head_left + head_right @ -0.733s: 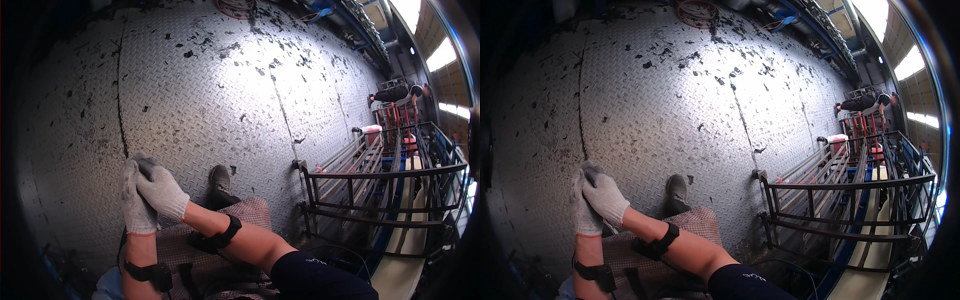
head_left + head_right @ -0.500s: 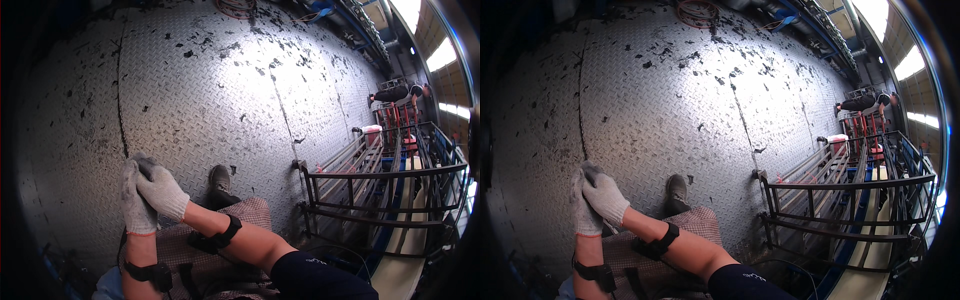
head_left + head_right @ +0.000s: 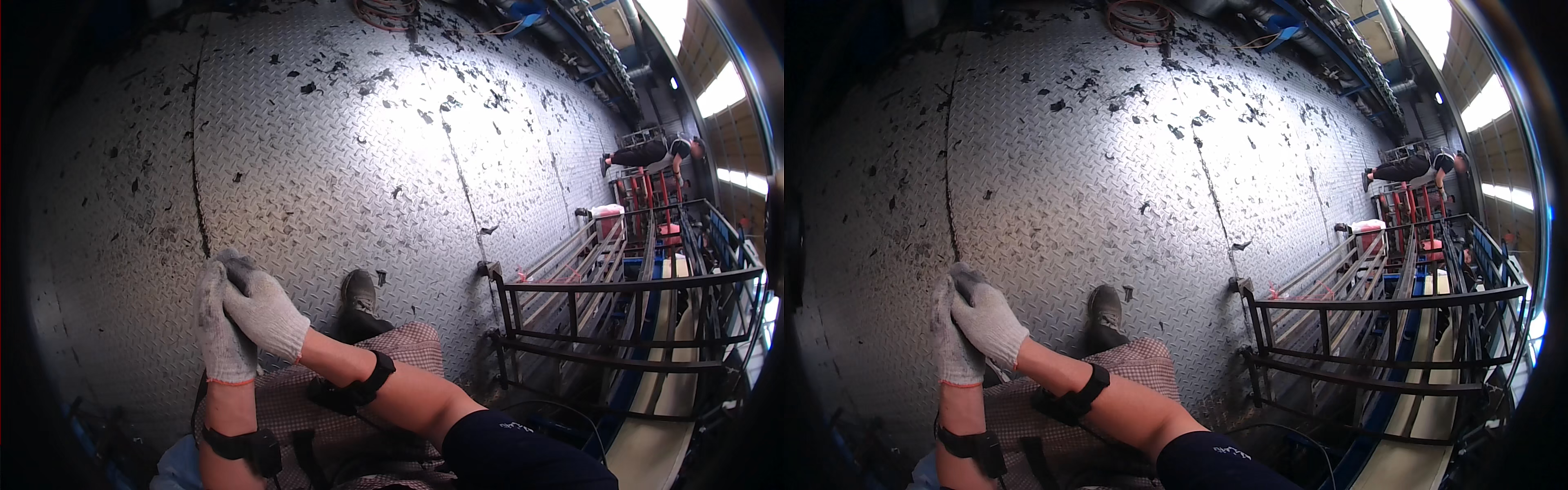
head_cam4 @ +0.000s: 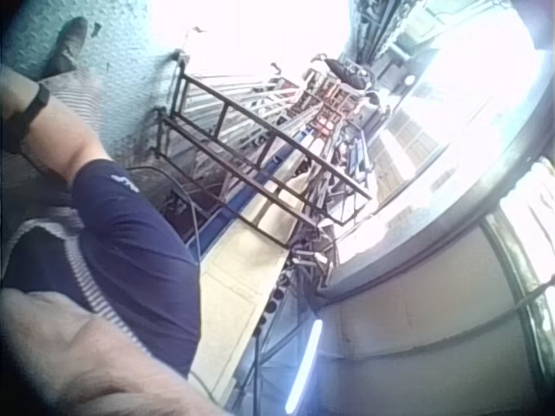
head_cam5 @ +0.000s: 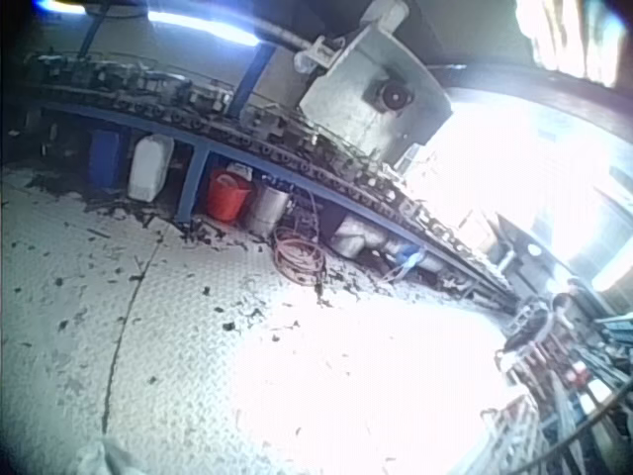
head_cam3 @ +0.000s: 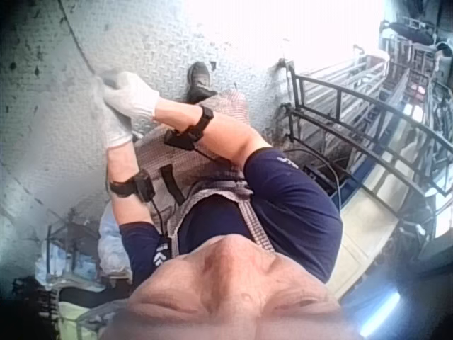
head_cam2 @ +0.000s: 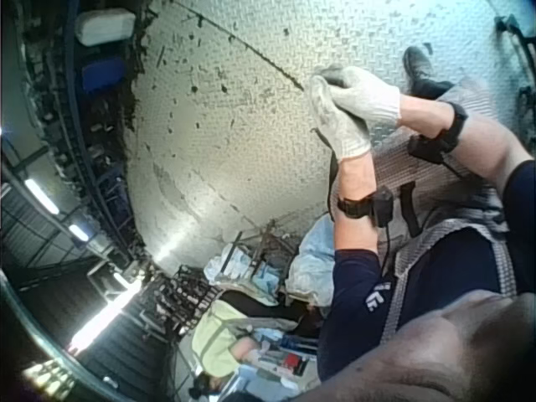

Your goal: Manually assembling or checking shoe components along a production line.

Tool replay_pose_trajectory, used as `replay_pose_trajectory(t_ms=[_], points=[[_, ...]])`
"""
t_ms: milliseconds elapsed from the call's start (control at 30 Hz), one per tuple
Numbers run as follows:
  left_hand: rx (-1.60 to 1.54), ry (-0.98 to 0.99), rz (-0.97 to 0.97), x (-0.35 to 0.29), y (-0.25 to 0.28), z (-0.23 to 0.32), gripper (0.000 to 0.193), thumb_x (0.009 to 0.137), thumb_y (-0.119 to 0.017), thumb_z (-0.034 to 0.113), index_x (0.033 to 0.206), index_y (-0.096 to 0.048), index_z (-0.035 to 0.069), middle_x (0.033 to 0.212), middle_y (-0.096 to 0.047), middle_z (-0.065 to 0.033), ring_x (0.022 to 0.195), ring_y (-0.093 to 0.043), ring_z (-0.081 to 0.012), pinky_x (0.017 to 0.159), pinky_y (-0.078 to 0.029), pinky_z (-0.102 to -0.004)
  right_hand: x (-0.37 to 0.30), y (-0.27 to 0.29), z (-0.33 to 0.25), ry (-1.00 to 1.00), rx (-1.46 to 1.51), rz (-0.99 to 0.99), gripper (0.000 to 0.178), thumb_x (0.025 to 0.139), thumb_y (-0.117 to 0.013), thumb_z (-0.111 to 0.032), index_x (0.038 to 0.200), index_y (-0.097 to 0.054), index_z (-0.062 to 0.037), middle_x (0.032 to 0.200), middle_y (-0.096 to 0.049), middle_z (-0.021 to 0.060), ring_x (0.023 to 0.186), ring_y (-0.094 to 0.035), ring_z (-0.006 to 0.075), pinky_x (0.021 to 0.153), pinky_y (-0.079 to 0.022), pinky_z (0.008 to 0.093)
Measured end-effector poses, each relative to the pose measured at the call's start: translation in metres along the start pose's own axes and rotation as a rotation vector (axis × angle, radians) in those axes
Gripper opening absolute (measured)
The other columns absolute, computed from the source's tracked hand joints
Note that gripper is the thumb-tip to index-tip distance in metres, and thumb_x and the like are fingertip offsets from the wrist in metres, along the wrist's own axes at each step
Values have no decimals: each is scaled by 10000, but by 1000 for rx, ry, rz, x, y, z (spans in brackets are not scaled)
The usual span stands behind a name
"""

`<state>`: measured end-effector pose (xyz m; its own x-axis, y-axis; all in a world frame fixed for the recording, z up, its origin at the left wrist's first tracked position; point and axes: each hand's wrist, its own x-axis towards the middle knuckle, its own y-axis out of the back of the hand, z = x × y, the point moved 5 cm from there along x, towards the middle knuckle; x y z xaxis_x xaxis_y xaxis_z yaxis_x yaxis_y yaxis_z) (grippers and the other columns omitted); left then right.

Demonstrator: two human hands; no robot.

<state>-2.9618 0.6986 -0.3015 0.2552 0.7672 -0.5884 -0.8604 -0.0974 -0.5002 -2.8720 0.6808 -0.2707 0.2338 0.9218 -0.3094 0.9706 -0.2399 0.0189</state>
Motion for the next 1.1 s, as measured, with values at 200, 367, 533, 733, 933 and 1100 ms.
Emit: replay_pose_trajectory(t_ms=[200, 367, 533, 733, 933, 1100], points=[[-10, -23, -9, -4, -10, 5, 436, 990, -572, 288, 1324, -546, 9, 1223, -609, -123, 1111, -613, -233, 980, -493, -372, 2, -1, 10, 12, -31, 22, 411, 977, -518, -287, 1172, -602, 64, 1083, -677, 231, 1026, -650, 296, 929, -485, 380], [-8, -21, -9, -3, -7, 6, 411, 975, -595, 257, 1301, -565, 8, 1210, -614, -115, 1107, -611, -223, 984, -489, -365, 0, 0, 2, -43, -11, -7, 397, 982, -514, -288, 1145, -604, 63, 1024, -681, 204, 975, -642, 244, 899, -493, 377], [-36, -15, -38, 0, -3, 2, 363, 986, -580, 216, 1287, -576, 14, 1190, -628, -99, 1095, -618, -209, 980, -495, -355, 0, -1, 3, -44, -4, -2, 361, 981, -525, -258, 1144, -599, 55, 993, -684, 180, 949, -628, 195, 874, -499, 365], [-42, -11, -42, 0, -3, 3, 347, 992, -568, 207, 1284, -578, 19, 1189, -630, -99, 1094, -620, -204, 976, -499, -352, 2, 1, 1, -67, 21, -68, 321, 954, -560, -214, 1135, -596, 49, 973, -686, 163, 927, -614, 168, 847, -508, 358], [-11, -16, -27, -3, -9, 6, 348, 1002, -551, 218, 1289, -576, 23, 1191, -622, -96, 1095, -613, -205, 981, -492, -357, 2, 3, -4, -45, -67, -57, 361, 940, -580, -236, 1136, -602, 67, 954, -690, 197, 927, -660, 226, 837, -517, 379], [-37, -12, -32, -4, -10, 5, 358, 1005, -544, 225, 1299, -569, 21, 1206, -619, -98, 1114, -608, -207, 993, -487, -359, 2, 3, -2, -52, -77, -58, 372, 943, -578, -252, 1095, -624, 84, 950, -689, 228, 919, -676, 259, 832, -519, 391]])
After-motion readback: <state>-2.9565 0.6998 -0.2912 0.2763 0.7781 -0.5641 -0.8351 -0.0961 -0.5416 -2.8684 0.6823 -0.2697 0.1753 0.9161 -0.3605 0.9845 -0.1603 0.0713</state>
